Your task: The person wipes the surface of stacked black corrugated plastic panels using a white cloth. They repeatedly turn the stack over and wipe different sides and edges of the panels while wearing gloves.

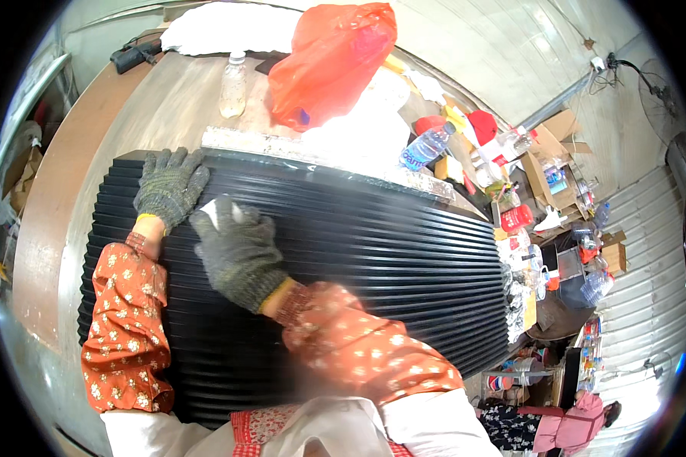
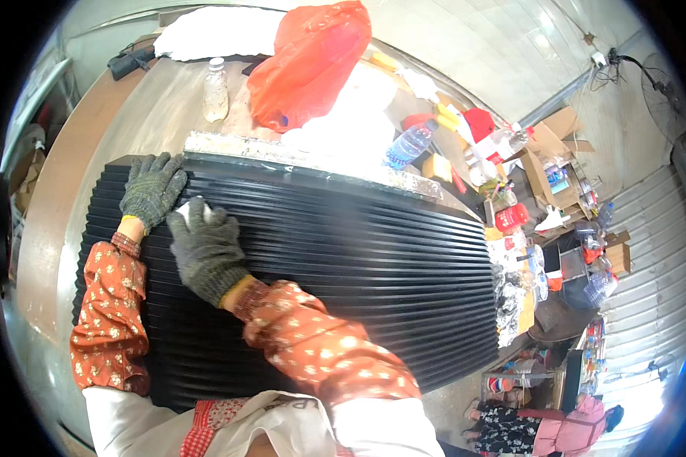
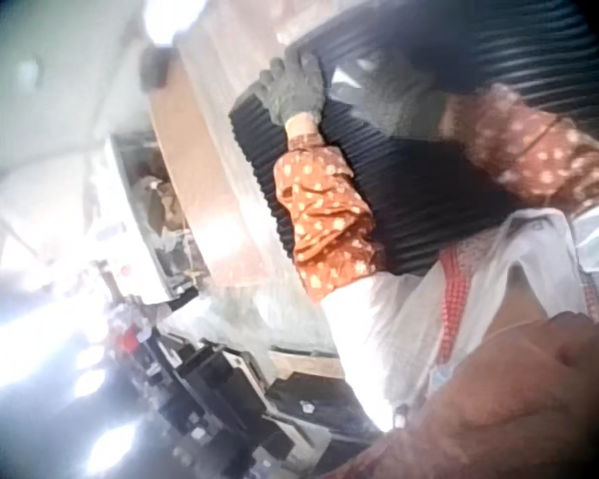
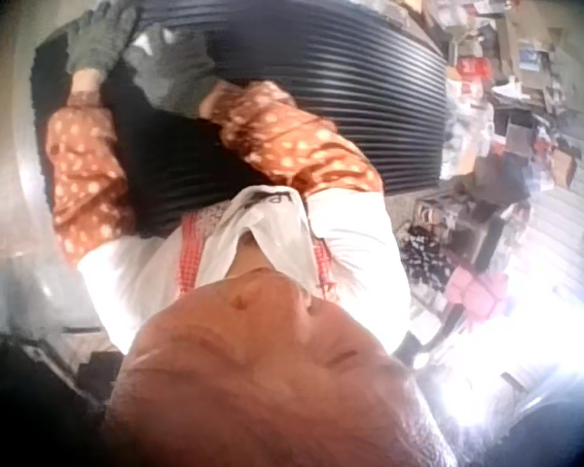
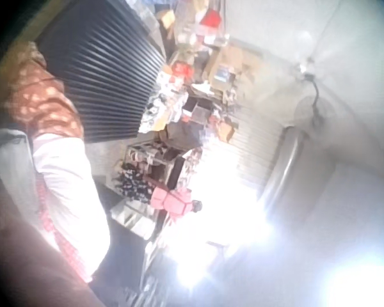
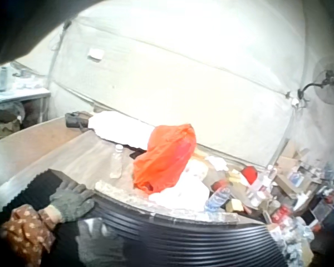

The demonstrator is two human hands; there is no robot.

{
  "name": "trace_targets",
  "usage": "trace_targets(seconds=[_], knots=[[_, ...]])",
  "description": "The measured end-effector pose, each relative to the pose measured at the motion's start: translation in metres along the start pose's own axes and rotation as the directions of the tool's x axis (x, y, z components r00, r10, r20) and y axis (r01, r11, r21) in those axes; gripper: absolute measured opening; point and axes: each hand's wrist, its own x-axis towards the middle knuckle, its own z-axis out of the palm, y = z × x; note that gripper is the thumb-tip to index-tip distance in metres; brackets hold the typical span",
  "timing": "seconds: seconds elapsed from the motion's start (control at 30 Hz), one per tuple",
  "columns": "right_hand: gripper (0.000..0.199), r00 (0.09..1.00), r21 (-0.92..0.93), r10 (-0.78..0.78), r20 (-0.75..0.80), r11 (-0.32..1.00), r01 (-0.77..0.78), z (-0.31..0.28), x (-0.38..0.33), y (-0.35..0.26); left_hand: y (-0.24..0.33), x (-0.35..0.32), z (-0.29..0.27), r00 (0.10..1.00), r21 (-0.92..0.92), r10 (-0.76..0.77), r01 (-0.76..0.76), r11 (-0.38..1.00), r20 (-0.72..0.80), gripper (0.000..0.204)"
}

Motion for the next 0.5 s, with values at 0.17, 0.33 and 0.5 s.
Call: trace_targets(seconds=[0.17,0.33,0.5], knots=[[0.043,0.977,-0.163,-0.156,0.143,0.970,0.179,-0.035,-0.042,0.077,-0.011,-0.004,0.005,0.999,0.031,0.003,-0.002,1.000,-0.050,0.053],[0.043,0.998,-0.748,0.024,-0.062,0.661,-0.062,-0.099,-0.201,0.270,-0.014,-0.003,0.005,0.995,0.043,0.045,-0.041,0.998,-0.092,0.051],[0.049,0.609,-0.480,0.766,-0.206,0.463,-0.745,-0.115,-0.243,0.362,-0.015,-0.009,-0.003,1.000,0.055,-0.001,0.002,0.998,-0.009,0.052]])
